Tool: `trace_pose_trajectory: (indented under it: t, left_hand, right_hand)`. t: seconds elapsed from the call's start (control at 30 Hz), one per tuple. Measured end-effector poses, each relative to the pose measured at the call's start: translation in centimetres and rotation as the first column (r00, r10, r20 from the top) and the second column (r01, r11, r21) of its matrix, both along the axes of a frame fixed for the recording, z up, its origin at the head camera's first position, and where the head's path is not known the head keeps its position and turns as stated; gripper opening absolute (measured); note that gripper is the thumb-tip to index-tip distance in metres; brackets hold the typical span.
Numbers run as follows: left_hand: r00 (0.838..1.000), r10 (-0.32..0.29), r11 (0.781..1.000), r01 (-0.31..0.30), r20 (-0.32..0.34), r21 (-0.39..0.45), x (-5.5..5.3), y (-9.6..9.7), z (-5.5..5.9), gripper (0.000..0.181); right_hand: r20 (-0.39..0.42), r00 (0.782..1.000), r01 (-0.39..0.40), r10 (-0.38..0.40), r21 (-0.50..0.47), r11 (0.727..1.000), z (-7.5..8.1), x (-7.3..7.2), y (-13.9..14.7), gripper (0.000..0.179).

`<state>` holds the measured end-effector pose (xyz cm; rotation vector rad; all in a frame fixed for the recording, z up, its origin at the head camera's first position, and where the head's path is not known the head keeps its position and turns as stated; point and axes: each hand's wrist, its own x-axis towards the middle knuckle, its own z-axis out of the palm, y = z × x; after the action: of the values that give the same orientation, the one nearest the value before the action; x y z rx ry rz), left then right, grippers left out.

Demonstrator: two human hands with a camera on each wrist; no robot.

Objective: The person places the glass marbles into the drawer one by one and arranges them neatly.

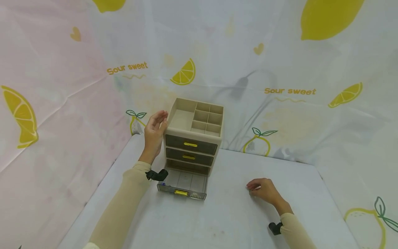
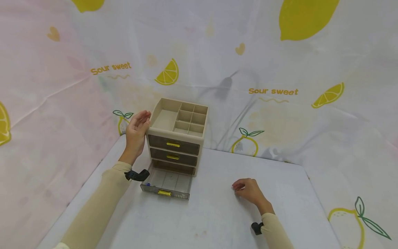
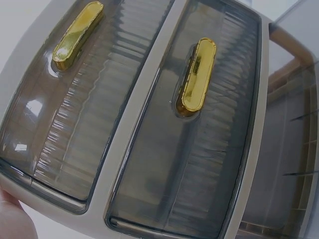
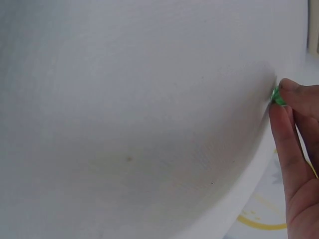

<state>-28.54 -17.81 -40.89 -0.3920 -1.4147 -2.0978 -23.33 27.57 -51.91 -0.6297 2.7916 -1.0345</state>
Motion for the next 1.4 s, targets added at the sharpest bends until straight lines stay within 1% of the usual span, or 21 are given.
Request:
trace_pose_trajectory:
  t: [0.4,0.6,0.87,1.0,1.1,1.23,1.4]
  left_hand:
    - [1.0,-0.02,1.0,0.02,0.017,0.004,0.1,0.0,0.0,0.044]
    - [1.0,-0.023,1.0,0.023,0.013,-0.007,0.2,0.0,0.0,0.044]
    - [1.0,-0.03,1.0,0.03,0.009,0.002,0.3,0.1,0.0,0.044]
    - [1.0,-0.017,1.0,0.017,0.014,0.0,0.2,0.0,-0.2,0.044]
    - [1.0,-0.005,1.0,0.005,0.012,0.004,0.1,-0.1,-0.2,0.043]
    - [1.0,-0.012,1.0,0.012,0.001,0.005,0.1,-0.1,-0.1,0.044]
    - [1.0,-0.02,1.0,0.02,-0.001,0.006,0.0,-0.1,-0.1,0.044]
  right_hand:
    - [-0.029,1.0,0.001,-0.001,0.008,1.0,-0.1,0.2,-0.1,0.02]
    - [-0.018,1.0,0.006,-0.006,0.01,1.0,-0.1,0.1,-0.1,0.02]
    - [-0.01,1.0,0.001,-0.001,0.005,1.0,-0.2,0.1,-0.1,0.02]
    - [-0.028,1.0,-0.007,0.007,0.003,1.0,-0.2,-0.1,-0.2,0.02]
    - [-0.054,0.998,-0.016,0.015,-0.005,1.0,-0.1,-0.2,-0.4,0.021]
    - [-0.075,0.997,-0.022,0.02,-0.033,0.999,0.2,0.0,-0.9,0.02]
    - [-0.078,0.997,-0.031,0.025,-0.074,0.997,0.6,0.3,-1.7,0.017]
